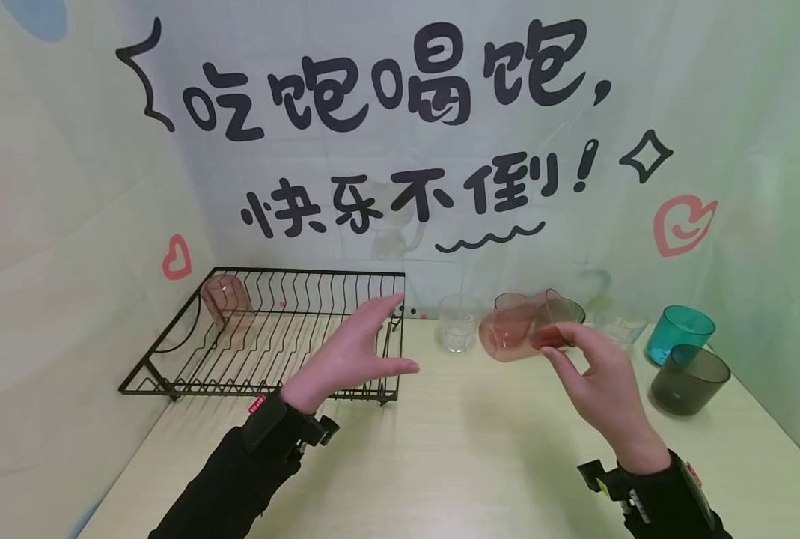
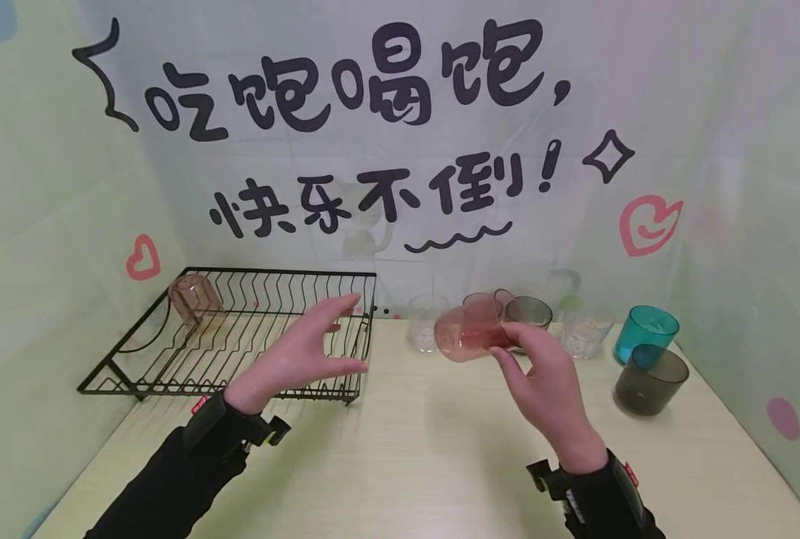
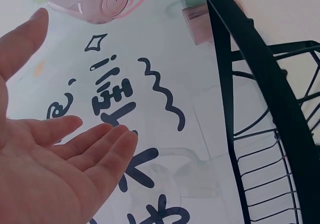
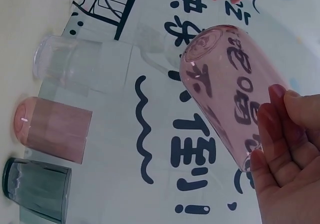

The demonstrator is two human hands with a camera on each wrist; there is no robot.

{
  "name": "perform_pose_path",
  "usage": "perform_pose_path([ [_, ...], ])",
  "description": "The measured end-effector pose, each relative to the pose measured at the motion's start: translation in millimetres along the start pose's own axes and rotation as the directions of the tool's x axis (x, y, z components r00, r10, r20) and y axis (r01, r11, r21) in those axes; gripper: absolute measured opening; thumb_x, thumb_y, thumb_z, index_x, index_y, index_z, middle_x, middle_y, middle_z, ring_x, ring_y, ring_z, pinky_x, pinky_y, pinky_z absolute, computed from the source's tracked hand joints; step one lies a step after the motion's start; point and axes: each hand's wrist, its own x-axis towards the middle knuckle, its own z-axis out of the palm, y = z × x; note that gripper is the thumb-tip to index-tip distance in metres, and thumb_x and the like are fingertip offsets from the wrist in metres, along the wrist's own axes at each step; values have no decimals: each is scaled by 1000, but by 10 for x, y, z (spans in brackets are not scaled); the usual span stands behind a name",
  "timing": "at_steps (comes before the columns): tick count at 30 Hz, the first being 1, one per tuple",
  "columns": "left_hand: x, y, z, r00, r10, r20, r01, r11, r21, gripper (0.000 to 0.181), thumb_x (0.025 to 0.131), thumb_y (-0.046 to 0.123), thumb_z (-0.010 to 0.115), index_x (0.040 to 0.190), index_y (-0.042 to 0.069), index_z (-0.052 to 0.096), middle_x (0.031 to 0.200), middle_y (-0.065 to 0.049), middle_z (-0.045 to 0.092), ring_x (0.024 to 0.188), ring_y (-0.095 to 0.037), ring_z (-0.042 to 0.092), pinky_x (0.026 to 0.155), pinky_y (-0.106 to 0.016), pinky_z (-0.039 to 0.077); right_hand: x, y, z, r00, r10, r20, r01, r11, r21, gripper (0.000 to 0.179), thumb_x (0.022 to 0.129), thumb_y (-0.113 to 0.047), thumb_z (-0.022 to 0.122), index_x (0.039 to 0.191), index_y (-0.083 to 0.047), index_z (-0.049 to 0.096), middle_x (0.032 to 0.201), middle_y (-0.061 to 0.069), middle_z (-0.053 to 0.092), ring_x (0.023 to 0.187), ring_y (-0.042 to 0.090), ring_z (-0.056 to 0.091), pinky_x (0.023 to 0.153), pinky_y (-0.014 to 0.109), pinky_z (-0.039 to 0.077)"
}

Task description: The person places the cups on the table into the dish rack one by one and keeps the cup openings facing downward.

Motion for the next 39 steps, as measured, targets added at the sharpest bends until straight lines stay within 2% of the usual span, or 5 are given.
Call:
perform_pose_path([
  [13,64,99,116,997,20,-70,-28,993,-118,93,64,54,72,140,25,27,135,5,37,113,-11,40,90,-31,40,32,-167,136,993,89,-74,-75,983,167,27,79,-6,64,104,-14,60,97,-4,61,91,12,53,81,23,41],
  [24,138,220,224,989,92,-116,-120,957,-264,88,66,46,74,138,23,30,136,7,35,117,-10,40,92,-28,39,41,-269,217,987,94,-133,-55,960,274,29,78,1,63,103,-13,60,97,0,61,91,16,53,79,25,42],
  [29,147,273,267,988,102,-118,-134,943,-306,87,65,43,75,137,22,31,135,7,37,116,-10,42,91,-27,39,71,-404,230,985,91,-145,-31,928,371,27,76,8,60,100,-4,59,94,8,61,89,18,53,78,25,43],
  [33,158,314,293,986,108,-127,-149,913,-380,86,66,41,76,137,20,33,133,5,40,117,-13,43,91,-29,40,102,-550,237,985,92,-149,-17,896,444,23,77,11,58,99,3,57,92,15,61,87,20,54,78,25,44],
  [39,166,362,315,989,85,-118,-130,883,-452,86,66,39,76,137,20,32,127,4,46,111,-11,47,90,-29,41,79,-585,313,982,121,-144,-27,846,532,26,77,12,56,102,3,56,94,17,61,88,22,56,82,27,44],
])
